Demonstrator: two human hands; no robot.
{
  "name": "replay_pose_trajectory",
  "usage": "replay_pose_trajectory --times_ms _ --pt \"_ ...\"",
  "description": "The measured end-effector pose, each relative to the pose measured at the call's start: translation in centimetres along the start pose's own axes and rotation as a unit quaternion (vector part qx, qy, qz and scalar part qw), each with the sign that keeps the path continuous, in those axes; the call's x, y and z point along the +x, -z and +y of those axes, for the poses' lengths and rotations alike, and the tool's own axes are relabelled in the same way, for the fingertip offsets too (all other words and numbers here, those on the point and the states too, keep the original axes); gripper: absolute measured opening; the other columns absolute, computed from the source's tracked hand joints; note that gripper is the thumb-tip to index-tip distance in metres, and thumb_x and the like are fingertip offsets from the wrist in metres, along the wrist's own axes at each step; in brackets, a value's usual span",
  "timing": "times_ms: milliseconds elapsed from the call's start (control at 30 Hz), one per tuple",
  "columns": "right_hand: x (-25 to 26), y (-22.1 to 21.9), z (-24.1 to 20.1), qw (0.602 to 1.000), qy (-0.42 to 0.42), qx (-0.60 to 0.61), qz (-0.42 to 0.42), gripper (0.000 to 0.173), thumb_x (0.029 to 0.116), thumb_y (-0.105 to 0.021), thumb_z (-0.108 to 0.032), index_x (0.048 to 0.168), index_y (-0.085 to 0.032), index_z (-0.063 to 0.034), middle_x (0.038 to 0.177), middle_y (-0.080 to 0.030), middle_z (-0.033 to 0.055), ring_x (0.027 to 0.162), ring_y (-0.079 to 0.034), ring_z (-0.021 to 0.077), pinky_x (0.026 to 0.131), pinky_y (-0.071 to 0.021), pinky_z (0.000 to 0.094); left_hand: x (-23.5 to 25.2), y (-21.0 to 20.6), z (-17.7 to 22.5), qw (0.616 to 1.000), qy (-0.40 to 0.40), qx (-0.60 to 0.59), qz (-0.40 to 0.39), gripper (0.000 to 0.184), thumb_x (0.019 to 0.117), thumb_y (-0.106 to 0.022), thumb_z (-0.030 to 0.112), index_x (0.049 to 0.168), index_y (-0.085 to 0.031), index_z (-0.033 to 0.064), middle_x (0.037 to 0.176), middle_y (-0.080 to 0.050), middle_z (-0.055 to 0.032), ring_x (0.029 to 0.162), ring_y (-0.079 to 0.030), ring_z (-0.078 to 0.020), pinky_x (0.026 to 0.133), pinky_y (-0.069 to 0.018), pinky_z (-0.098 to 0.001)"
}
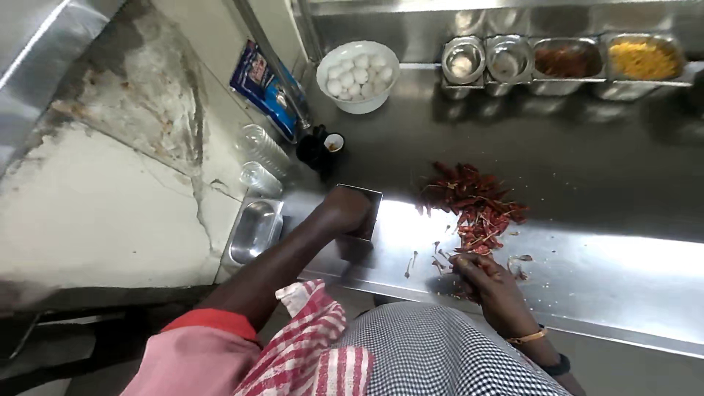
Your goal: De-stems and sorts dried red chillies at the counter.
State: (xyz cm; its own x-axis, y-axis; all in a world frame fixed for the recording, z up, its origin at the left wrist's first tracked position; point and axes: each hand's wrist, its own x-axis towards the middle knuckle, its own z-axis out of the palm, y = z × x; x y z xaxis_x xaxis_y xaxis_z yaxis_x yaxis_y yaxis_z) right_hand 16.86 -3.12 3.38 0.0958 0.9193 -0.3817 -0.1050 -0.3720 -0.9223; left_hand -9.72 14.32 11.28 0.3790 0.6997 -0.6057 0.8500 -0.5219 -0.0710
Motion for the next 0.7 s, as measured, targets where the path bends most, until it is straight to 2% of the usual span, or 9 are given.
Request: replay_pose_trajectory --times_ms 100,167,267,333,467,533,600,700 --pt "0.1 0.5 0.4 1.0 -0.009 0.001 -0.003 0.018 0.103 -0.061 -0.02 0.111 -0.073 -0.0086 0.086 -0.069 0.0054 0.054 -0.052 0.0087 0.047 -0.0436 0.0207 -0.3 0.8 -2.0 0.999 -0.037 -0.028 0.029 0.014 0.0936 -0.07 0.022 0.101 -0.071 0.0107 0.1 -0.07 -0.013 0.098 -0.068 -0.0364 0.082 -0.0519 -0.0634" --pt "0.3 0.6 0.5 1.0 -0.014 -0.003 -0.006 0.019 0.1034 -0.06 -0.02 0.111 -0.073 -0.0084 0.086 -0.069 0.0059 0.054 -0.051 0.0091 0.047 -0.0423 0.0214 -1.0 1.6 -2.8 0.996 -0.037 -0.073 0.03 0.015 0.0948 -0.071 0.025 0.1 -0.071 0.0108 0.097 -0.07 -0.0122 0.095 -0.067 -0.0348 0.083 -0.0521 -0.0625" --pt "1.0 0.6 0.8 1.0 -0.012 0.002 -0.011 0.019 0.1029 -0.059 -0.018 0.11 -0.073 -0.0065 0.088 -0.07 0.0073 0.055 -0.052 0.0094 0.047 -0.0436 0.0221 -1.8 2.1 -3.9 0.981 -0.023 -0.19 0.028 0.017 0.0946 -0.073 0.019 0.106 -0.07 0.0072 0.095 -0.069 -0.0128 0.089 -0.067 -0.0305 0.081 -0.0544 -0.0571" --pt "1.2 0.6 1.0 1.0 -0.017 0.019 -0.015 0.02 0.1035 -0.058 -0.016 0.112 -0.072 -0.0049 0.088 -0.069 0.0083 0.055 -0.052 0.009 0.047 -0.0434 0.0218 -2.2 1.8 -4.6 0.963 -0.026 -0.267 0.034 0.02 0.094 -0.073 0.012 0.112 -0.069 0.0066 0.096 -0.07 -0.0123 0.082 -0.068 -0.0261 0.076 -0.0578 -0.0492" --pt "1.0 0.1 0.4 0.997 -0.044 0.053 -0.018 0.022 0.1061 -0.053 -0.02 0.111 -0.071 -0.0076 0.085 -0.068 0.0055 0.052 -0.05 0.006 0.044 -0.042 0.0184 -2.9 0.9 -5.5 0.913 -0.063 -0.401 0.046 0.03 0.0901 -0.073 -0.001 0.119 -0.068 0.0042 0.103 -0.071 -0.0123 0.087 -0.069 -0.0209 0.081 -0.0582 -0.0405" --pt "1.1 -0.1 0.2 0.996 -0.056 0.062 -0.032 0.024 0.107 -0.052 -0.023 0.11 -0.071 -0.0085 0.089 -0.07 0.0061 0.051 -0.05 0.0053 0.043 -0.0415 0.0175 -3.2 0.6 -5.7 0.891 -0.063 -0.447 0.051 0.028 0.0938 -0.068 -0.003 0.121 -0.065 0.0027 0.102 -0.071 -0.0126 0.08 -0.071 -0.0191 0.075 -0.0614 -0.0356" --pt "1.2 -0.3 0.2 0.995 -0.067 0.062 -0.05 0.025 0.1078 -0.05 -0.023 0.11 -0.07 -0.0076 0.092 -0.071 0.0073 0.051 -0.05 0.0054 0.042 -0.0405 0.0177 -3.4 0.2 -5.8 0.886 -0.052 -0.453 0.081 0.018 0.0984 -0.065 0.003 0.116 -0.068 0.0042 0.092 -0.07 -0.0107 0.068 -0.066 -0.0172 0.063 -0.0563 -0.0325" --pt "1.2 -0.7 0.2 0.993 -0.073 0.053 -0.071 0.024 0.1077 -0.05 -0.02 0.117 -0.068 -0.0068 0.086 -0.068 0.0067 0.05 -0.049 0.0052 0.042 -0.0411 0.0178 -3.4 -0.5 -6.0 0.881 -0.052 -0.455 0.122 0.011 0.0999 -0.066 0.012 0.108 -0.071 0.0061 0.091 -0.071 -0.0081 0.07 -0.066 -0.0165 0.066 -0.0569 -0.0345"
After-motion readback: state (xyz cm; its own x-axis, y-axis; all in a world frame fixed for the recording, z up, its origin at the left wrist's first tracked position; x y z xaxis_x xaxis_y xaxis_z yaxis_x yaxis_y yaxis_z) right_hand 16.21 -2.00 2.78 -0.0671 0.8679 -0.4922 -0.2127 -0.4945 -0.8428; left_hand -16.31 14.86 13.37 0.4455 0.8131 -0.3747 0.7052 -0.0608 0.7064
